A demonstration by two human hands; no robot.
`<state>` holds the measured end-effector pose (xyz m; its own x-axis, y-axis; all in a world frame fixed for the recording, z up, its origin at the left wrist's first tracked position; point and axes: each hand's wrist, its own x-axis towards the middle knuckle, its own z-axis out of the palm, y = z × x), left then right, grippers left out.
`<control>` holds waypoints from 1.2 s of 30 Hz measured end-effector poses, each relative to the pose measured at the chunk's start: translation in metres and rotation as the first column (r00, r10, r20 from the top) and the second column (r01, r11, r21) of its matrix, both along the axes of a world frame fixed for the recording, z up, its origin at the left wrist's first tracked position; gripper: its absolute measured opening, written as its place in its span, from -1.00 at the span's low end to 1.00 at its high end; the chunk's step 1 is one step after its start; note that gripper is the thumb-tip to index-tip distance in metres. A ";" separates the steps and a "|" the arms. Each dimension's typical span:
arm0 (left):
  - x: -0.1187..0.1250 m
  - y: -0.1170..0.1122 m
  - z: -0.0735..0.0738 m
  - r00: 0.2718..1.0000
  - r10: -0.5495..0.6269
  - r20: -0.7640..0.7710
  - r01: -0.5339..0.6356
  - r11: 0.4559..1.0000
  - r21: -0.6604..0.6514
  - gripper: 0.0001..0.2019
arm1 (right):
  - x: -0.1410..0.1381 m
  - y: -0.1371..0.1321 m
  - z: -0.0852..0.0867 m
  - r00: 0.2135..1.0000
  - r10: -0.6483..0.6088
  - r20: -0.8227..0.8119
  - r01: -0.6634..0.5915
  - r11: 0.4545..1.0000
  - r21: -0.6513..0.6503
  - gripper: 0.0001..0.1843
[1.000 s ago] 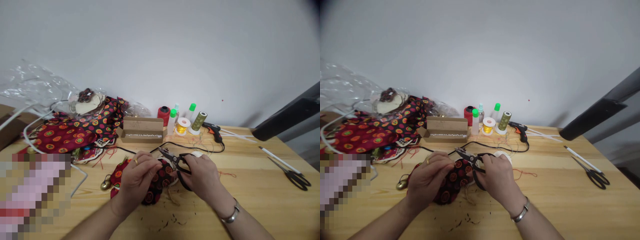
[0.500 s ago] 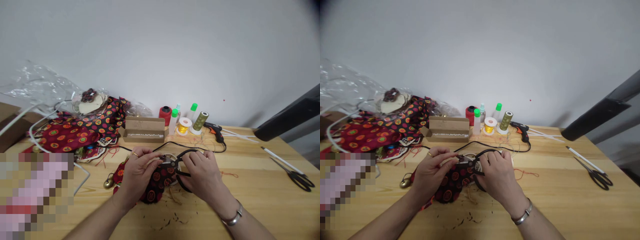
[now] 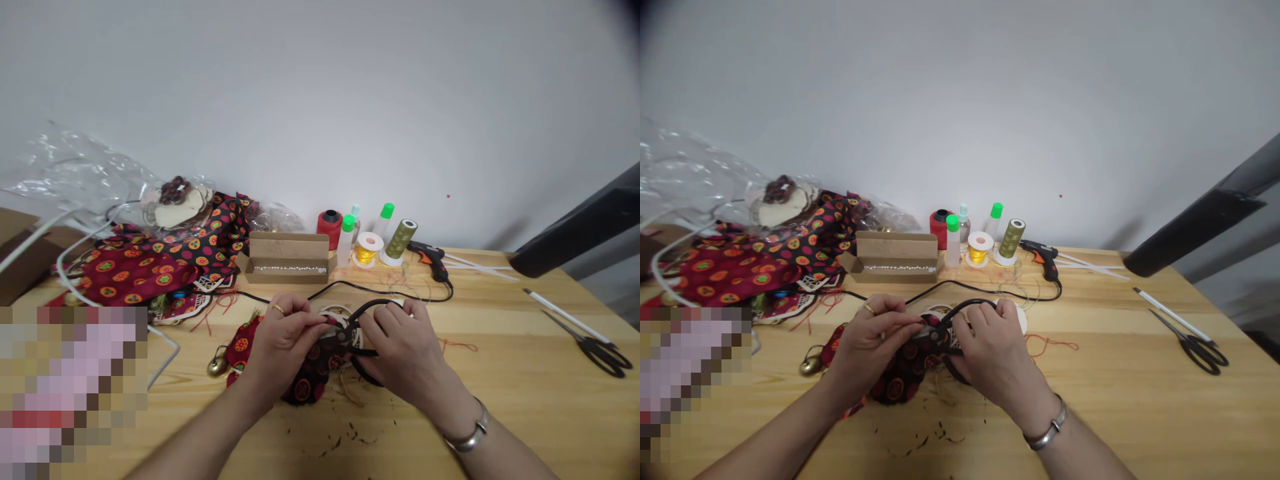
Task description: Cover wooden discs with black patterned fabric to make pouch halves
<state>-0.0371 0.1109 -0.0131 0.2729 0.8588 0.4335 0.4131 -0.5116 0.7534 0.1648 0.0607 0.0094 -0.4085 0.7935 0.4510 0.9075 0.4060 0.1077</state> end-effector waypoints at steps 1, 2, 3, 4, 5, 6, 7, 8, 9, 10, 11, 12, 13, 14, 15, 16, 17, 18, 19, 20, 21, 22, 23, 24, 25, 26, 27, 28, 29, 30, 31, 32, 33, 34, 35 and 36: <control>0.000 0.000 0.001 1.000 -0.002 0.010 0.002 1.000 -0.020 -0.90 | 0.000 0.000 0.000 1.000 0.002 0.004 -0.002 1.000 -0.002 -0.81; 0.001 0.000 0.002 1.000 -0.003 0.017 0.004 0.999 -0.046 -0.91 | 0.000 0.000 0.000 1.000 0.006 0.009 -0.006 1.000 -0.006 -0.82; 0.001 0.000 0.003 1.000 -0.004 0.023 0.006 0.997 -0.078 -0.91 | -0.001 0.000 0.000 1.000 0.013 0.013 -0.012 1.000 -0.010 -0.83; 0.001 0.000 0.005 1.000 -0.006 0.030 0.010 0.993 -0.117 -0.90 | -0.001 0.000 0.000 1.000 0.020 0.018 -0.020 1.000 -0.015 -0.83; 0.001 0.000 0.007 0.999 -0.008 0.036 0.014 0.987 -0.159 -0.89 | -0.001 -0.001 0.000 0.999 0.027 0.020 -0.027 0.999 -0.018 -0.84; 0.001 0.000 0.010 0.999 -0.015 0.043 0.023 0.979 -0.201 -0.87 | -0.001 -0.001 0.000 0.999 0.033 0.022 -0.033 0.999 -0.023 -0.84; 0.001 0.001 0.012 0.998 -0.026 0.053 0.038 0.971 -0.237 -0.86 | -0.001 -0.001 0.000 0.999 0.037 0.022 -0.036 0.999 -0.027 -0.84; 0.001 0.001 0.014 0.997 -0.034 0.070 0.051 0.961 -0.270 -0.84 | -0.001 -0.001 0.001 0.999 0.039 0.022 -0.038 0.999 -0.029 -0.83; 0.000 0.002 0.015 0.995 -0.035 0.089 0.060 0.951 -0.304 -0.82 | 0.000 -0.001 0.001 0.999 0.040 0.020 -0.040 0.999 -0.028 -0.83; 0.000 0.003 0.016 0.993 -0.023 0.115 0.061 0.938 -0.341 -0.81 | 0.000 -0.001 0.001 0.999 0.041 0.017 -0.041 0.999 -0.024 -0.83; -0.001 0.004 0.017 0.989 0.001 0.149 0.056 0.924 -0.379 -0.79 | 0.000 -0.001 0.001 0.999 0.042 0.014 -0.041 0.999 -0.019 -0.83; -0.002 0.005 0.017 0.981 0.040 0.189 0.044 0.905 -0.422 -0.79 | 0.001 0.000 0.001 0.999 0.040 0.010 -0.039 0.999 -0.016 -0.82; -0.003 0.006 0.016 0.969 0.092 0.230 0.028 0.882 -0.471 -0.79 | 0.001 0.000 0.001 0.999 0.037 0.005 -0.037 0.999 -0.011 -0.81; -0.004 0.007 0.015 0.951 0.145 0.271 0.017 0.856 -0.517 -0.78 | 0.002 0.000 0.001 0.999 0.032 0.000 -0.032 0.999 -0.011 -0.80; -0.005 0.007 0.014 0.931 0.191 0.311 0.015 0.832 -0.555 -0.78 | 0.003 0.001 0.001 1.000 0.025 -0.006 -0.025 1.000 -0.011 -0.79; -0.005 0.008 0.013 0.910 0.226 0.347 0.019 0.814 -0.581 -0.76 | 0.004 0.001 0.001 1.000 0.015 -0.015 -0.015 1.000 -0.009 -0.79; -0.006 0.008 0.013 0.894 0.246 0.374 0.027 0.804 -0.594 -0.75 | 0.006 0.002 0.001 1.000 0.000 -0.027 0.000 1.000 -0.006 -0.78; -0.005 0.007 0.013 0.888 0.251 0.386 0.032 0.803 -0.595 -0.73 | 0.007 0.003 0.001 0.999 -0.023 -0.042 0.023 1.000 -0.002 -0.77; -0.005 0.006 0.014 0.894 0.234 0.383 0.037 0.813 -0.582 -0.70 | 0.009 0.004 0.001 0.997 -0.054 -0.062 0.054 0.999 0.002 -0.75; -0.004 0.004 0.015 0.909 0.207 0.361 0.035 0.826 -0.562 -0.66 | 0.011 0.005 0.001 0.992 -0.091 -0.087 0.091 0.996 0.005 -0.73; -0.004 0.002 0.016 0.931 0.176 0.320 0.030 0.837 -0.547 -0.63 | 0.014 0.006 0.001 0.985 -0.130 -0.116 0.132 0.991 0.007 -0.71; -0.003 0.000 0.017 0.953 0.141 0.268 0.025 0.845 -0.534 -0.60 | 0.016 0.007 0.001 0.974 -0.171 -0.147 0.174 0.985 0.008 -0.69; -0.002 -0.003 0.018 0.972 0.094 0.214 0.034 0.849 -0.527 -0.58 | 0.019 0.008 0.001 0.961 -0.210 -0.182 0.214 0.977 0.003 -0.68; -0.002 -0.006 0.019 0.986 0.032 0.165 0.060 0.848 -0.527 -0.56 | 0.023 0.009 0.002 0.945 -0.248 -0.215 0.252 0.968 -0.010 -0.67; -0.002 -0.008 0.019 0.990 -0.059 0.127 0.118 0.837 -0.534 -0.54 | 0.026 0.010 0.003 0.927 -0.287 -0.242 0.288 0.957 -0.031 -0.67; -0.001 -0.011 0.020 0.979 -0.180 0.100 0.206 0.813 -0.544 -0.53 | 0.030 0.011 0.005 0.907 -0.332 -0.258 0.328 0.943 -0.059 -0.66; -0.001 -0.013 0.021 0.943 -0.321 0.083 0.313 0.778 -0.545 -0.53 | 0.034 0.012 0.007 0.885 -0.382 -0.266 0.373 0.924 -0.089 -0.64; -0.002 -0.014 0.022 0.887 -0.457 0.067 0.419 0.736 -0.532 -0.54 | 0.038 0.013 0.010 0.860 -0.435 -0.265 0.420 0.900 -0.116 -0.61; -0.002 -0.015 0.022 0.819 -0.572 0.044 0.511 0.692 -0.510 -0.55 | 0.042 0.013 0.014 0.834 -0.487 -0.260 0.466 0.873 -0.141 -0.59; -0.002 -0.016 0.023 0.755 -0.656 0.014 0.580 0.657 -0.481 -0.58 | 0.046 0.013 0.018 0.805 -0.535 -0.256 0.510 0.845 -0.161 -0.58; -0.002 -0.017 0.024 0.703 -0.711 -0.022 0.627 0.633 -0.454 -0.62 | 0.050 0.013 0.022 0.776 -0.578 -0.254 0.548 0.816 -0.183 -0.58; -0.002 -0.018 0.026 0.668 -0.742 -0.055 0.654 0.620 -0.434 -0.66 | 0.055 0.012 0.026 0.748 -0.614 -0.254 0.578 0.789 -0.208 -0.59; -0.002 -0.018 0.027 0.639 -0.765 -0.079 0.672 0.606 -0.427 -0.70 | 0.059 0.010 0.030 0.723 -0.644 -0.252 0.600 0.765 -0.234 -0.59; -0.002 -0.019 0.028 0.616 -0.782 -0.095 0.684 0.591 -0.427 -0.73 | 0.065 0.008 0.034 0.703 -0.668 -0.245 0.616 0.744 -0.260 -0.60; -0.002 -0.019 0.028 0.598 -0.795 -0.103 0.696 0.578 -0.426 -0.76 | 0.070 0.005 0.037 0.690 -0.686 -0.231 0.626 0.726 -0.285 -0.60; -0.002 -0.019 0.029 0.582 -0.807 -0.104 0.710 0.566 -0.419 -0.79 | 0.077 0.001 0.039 0.682 -0.701 -0.208 0.634 0.708 -0.311 -0.61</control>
<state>-0.0386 0.0915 0.0156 0.9405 0.3398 0.0031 0.1761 -0.4951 0.8508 0.2415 0.0614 0.0484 0.3892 0.8847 0.2565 0.9154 -0.3403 -0.2152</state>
